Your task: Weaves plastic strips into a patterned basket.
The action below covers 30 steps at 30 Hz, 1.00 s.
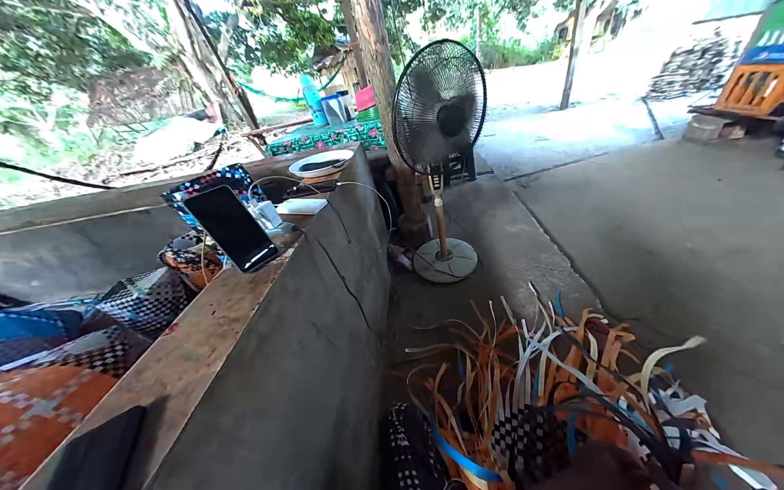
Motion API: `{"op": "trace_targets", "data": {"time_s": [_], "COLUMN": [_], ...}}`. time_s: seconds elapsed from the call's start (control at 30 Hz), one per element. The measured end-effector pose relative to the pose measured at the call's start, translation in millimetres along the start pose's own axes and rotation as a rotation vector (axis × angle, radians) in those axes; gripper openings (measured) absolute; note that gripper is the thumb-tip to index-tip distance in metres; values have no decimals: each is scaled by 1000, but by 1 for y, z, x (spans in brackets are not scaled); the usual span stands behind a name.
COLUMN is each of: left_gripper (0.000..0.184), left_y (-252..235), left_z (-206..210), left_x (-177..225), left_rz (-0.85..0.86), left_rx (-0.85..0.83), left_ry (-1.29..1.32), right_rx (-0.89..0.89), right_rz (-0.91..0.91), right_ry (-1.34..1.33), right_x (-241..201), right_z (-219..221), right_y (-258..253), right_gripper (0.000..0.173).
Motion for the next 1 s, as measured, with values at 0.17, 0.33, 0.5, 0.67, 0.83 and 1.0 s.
{"op": "trace_targets", "data": {"time_s": [0.17, 0.33, 0.5, 0.67, 0.83, 1.0], "left_gripper": [39, 44, 45, 42, 43, 38], "left_y": [-4, -4, -10, -10, 2, -12], "left_z": [-8, -5, -3, -4, -13, -4], "left_x": [-11, -22, -21, -24, -17, -34], "left_rz": [-53, -142, -212, -193, -169, -77], "left_rx": [90, 170, 120, 133, 150, 179], "left_ry": [77, 137, 2, 33, 55, 97], "right_rx": [124, 405, 499, 357, 508, 480], "right_rz": [-95, -165, -241, -268, -360, -490], "right_ry": [135, 509, 753, 960, 988, 1137], "right_x": [-12, -31, -35, -72, -183, -231], "right_z": [-7, -20, -9, -45, -132, -93], "right_y": [-10, -10, -44, -106, -139, -145], "right_gripper": [79, 101, 106, 99, 100, 73]}}
Point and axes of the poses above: each hand's wrist, its own y-axis away from the middle knuckle, its own z-axis out of the palm, x = y × z, the point moved 8 cm from there along -y, towards the middle knuckle, and after that the axes turned 12 degrees about y, right-handed, at the moved point
